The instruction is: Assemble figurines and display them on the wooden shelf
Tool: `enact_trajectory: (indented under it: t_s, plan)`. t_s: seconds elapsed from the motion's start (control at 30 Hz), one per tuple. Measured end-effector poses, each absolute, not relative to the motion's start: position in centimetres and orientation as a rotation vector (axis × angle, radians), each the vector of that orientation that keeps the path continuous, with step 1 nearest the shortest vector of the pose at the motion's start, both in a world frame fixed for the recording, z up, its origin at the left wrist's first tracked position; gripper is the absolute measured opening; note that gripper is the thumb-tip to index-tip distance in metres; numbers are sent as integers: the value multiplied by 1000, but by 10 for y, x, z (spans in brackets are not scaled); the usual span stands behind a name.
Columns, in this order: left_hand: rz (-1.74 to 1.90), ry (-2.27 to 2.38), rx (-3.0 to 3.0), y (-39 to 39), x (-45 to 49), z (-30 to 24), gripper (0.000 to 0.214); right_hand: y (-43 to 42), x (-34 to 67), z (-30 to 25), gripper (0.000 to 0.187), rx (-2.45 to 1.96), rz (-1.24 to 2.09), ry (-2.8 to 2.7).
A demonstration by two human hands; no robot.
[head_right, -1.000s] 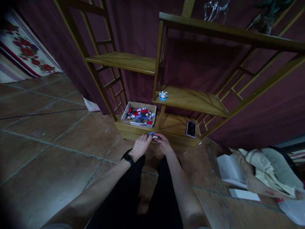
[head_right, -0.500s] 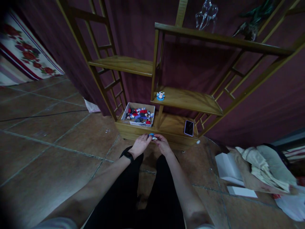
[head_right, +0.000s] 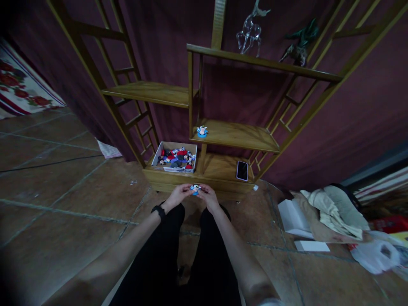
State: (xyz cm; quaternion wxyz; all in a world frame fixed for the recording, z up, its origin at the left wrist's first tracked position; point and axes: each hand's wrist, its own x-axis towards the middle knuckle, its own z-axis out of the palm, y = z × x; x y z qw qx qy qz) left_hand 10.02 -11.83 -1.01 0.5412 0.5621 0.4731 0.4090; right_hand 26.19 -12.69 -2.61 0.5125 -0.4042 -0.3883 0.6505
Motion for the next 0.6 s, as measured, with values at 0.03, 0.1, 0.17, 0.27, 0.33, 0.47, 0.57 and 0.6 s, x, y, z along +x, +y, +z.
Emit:
enact_trajectory:
  t_s: [0.03,0.1,0.17,0.27,0.33,0.47,0.57,0.6]
  plan:
    - [963,1122,1309,-117,100,-11,30,-127,261,-26,37,-974,1559,-935]
    - [952,1115,1274,-116,100,-13,30,-126,259,-27,37,-984,1549,-941]
    - [947,1101,1246,-114,100,-15,30,-125,257,-27,37,-1011,1542,-941]
    - [933,1086,1209,-112,99,-16,30,-122,255,-28,37,-1060,1529,-920]
    - [921,1080,1184,-110,98,-17,31,-120,253,-29,37,-1075,1534,-912]
    - [909,1068,1142,-109,95,-17,34,-116,253,-33,36,-1038,1561,-890]
    - [908,1080,1108,-108,94,-18,35,-114,252,-35,34,-1009,1569,-848]
    - [909,1086,1098,-108,93,-19,35,-113,252,-36,34,-1005,1570,-838]
